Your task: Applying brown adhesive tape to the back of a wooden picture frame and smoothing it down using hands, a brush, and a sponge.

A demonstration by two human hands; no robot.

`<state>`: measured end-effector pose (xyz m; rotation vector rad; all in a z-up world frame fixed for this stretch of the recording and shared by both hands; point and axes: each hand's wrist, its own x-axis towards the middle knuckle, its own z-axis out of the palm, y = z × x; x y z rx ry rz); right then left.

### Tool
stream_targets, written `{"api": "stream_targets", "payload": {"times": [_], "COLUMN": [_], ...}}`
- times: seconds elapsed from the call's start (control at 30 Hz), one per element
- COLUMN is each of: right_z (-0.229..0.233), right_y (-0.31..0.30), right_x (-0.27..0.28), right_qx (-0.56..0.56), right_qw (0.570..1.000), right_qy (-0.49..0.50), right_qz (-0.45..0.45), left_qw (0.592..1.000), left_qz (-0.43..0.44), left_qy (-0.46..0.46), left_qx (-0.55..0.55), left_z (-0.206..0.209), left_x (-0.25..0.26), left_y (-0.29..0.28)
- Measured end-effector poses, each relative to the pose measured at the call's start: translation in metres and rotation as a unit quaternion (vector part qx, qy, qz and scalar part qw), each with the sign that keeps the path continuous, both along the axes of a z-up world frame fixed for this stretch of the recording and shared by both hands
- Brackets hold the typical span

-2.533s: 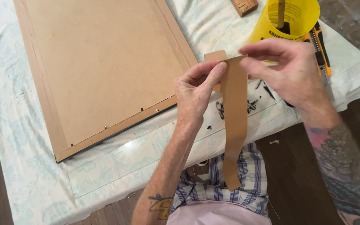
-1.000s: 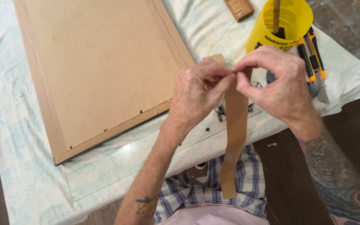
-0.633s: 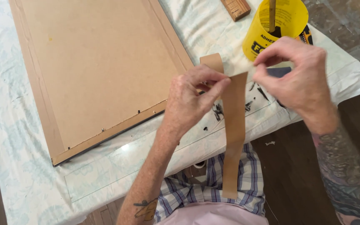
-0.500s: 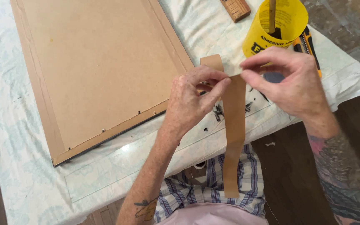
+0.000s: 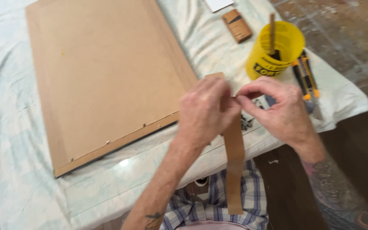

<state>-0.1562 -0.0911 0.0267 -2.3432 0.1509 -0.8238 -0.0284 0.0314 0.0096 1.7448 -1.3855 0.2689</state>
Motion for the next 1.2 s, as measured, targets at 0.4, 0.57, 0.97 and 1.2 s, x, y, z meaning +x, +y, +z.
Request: {"api": "stream_targets", "payload": {"times": [0.4,0.57,0.97,1.2], "right_z": [-0.028,-0.039,-0.042,-0.051], "right_y": [-0.019,-0.090,-0.145,-0.189], "right_x": [-0.006,-0.054,-0.030,-0.085], "right_qx": [-0.006,-0.063,-0.026,0.107], "right_qw": [0.996,0.976,0.795,0.911], "right_qy": [-0.042,0.003,0.498,0.155], "right_qz": [-0.072,-0.207,-0.347,-0.368], "left_qw": [0.923,0.899,0.886,0.846], "left_qz": [-0.060,-0.052,-0.041,-0.030], "left_qy": [0.378,0.434,0.462,0.532], "left_qx": [-0.032,0.001,-0.007,-0.038], "left_z": [-0.048,-0.052,-0.030,-0.026], "left_x": [-0.004,-0.005,-0.014,-0.008], "left_y": [0.010,0.015,0.015,0.017]}}
